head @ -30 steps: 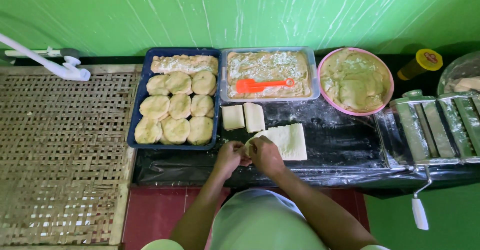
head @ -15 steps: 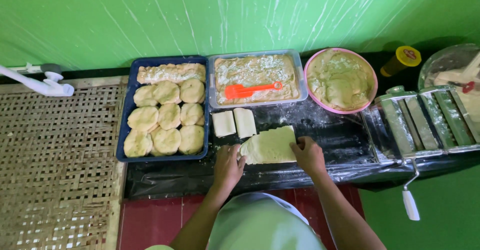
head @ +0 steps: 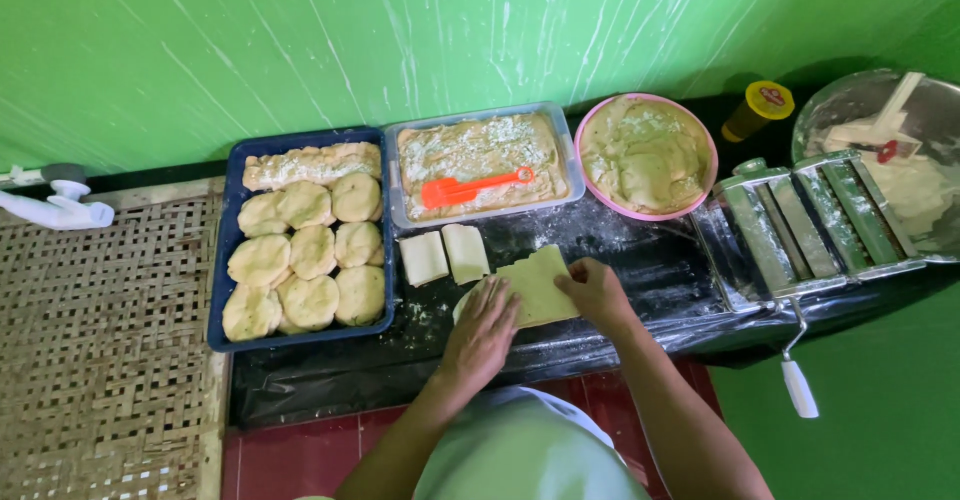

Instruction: Preparing and flattening dough using a manual roller and folding it into shapes

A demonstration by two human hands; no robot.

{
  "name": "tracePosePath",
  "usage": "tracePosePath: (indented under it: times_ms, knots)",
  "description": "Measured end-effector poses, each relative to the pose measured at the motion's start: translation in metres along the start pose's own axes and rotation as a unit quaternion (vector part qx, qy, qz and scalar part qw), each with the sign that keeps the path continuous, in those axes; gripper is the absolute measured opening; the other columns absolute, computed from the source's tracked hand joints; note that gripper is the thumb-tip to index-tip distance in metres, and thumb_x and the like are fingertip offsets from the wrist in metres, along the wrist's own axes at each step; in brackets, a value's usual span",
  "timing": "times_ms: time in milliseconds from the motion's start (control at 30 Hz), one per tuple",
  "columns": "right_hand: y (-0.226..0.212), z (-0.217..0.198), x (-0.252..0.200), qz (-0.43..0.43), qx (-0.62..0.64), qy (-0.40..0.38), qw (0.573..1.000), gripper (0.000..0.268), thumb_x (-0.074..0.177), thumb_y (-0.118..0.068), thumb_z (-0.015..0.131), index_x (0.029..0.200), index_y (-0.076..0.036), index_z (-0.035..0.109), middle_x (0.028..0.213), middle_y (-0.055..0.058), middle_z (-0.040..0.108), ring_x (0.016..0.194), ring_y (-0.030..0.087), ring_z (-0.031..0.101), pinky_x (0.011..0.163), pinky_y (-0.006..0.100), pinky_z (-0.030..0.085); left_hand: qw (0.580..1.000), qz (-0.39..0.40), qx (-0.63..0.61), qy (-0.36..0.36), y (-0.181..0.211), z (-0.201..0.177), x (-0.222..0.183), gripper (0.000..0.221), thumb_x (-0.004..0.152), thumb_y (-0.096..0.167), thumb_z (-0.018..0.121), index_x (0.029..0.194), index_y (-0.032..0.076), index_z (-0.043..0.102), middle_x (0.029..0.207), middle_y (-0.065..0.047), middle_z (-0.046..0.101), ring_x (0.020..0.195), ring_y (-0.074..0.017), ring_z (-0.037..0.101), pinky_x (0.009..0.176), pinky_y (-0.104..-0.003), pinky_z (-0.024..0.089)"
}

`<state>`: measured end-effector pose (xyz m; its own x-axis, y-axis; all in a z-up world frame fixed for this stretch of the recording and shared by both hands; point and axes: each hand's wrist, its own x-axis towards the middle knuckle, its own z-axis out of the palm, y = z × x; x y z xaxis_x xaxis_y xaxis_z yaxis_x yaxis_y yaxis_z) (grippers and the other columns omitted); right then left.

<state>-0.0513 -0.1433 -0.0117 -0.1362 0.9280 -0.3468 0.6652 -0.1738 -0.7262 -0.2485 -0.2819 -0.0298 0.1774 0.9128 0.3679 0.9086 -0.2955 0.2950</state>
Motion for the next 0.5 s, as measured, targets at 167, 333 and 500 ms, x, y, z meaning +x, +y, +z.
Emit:
tracePosePath:
  times_ms: [167,333,500]
  knots:
    - [0.029,-0.041,0.017,-0.016,-0.016,0.032,0.999,0.036,0.078,-0.032,0.079,0.1,-0.003,0.078,0.085,0.019,0.075,0.083,0.033,0.072,0.072,0.044,0.054,0.998,0.044,0.02,0.028,0.024,0.01,0.012,0.063,0.093,0.034,0.067,0.144,0.002,0.052,0.152,-0.028,0.045,0.143,-0.0439,0.04,0.112,-0.056,0.037]
    - [0.061,-0.067,0.022,0.031,-0.081,0.055,0.995,0.039,0.079,-0.037,0.078,0.105,-0.008,0.079,0.096,0.016,0.078,0.097,0.036,0.073,0.08,0.045,0.056,0.997,0.064,0.035,0.006,0.024,0.034,0.01,0.072,0.09,0.05,0.065,0.144,0.004,0.054,0.15,-0.024,0.049,0.143,-0.0416,0.042,0.113,-0.058,0.036]
    - [0.05,-0.062,0.011,0.047,-0.13,0.067,0.988,0.041,0.082,-0.046,0.076,0.11,-0.017,0.078,0.101,0.01,0.078,0.102,0.033,0.074,0.085,0.045,0.059,0.997,0.068,0.041,0.024,0.014,0.042,0.009,0.06,0.093,0.052,0.061,0.137,0.011,0.061,0.142,-0.017,0.057,0.14,-0.0385,0.047,0.112,-0.058,0.037]
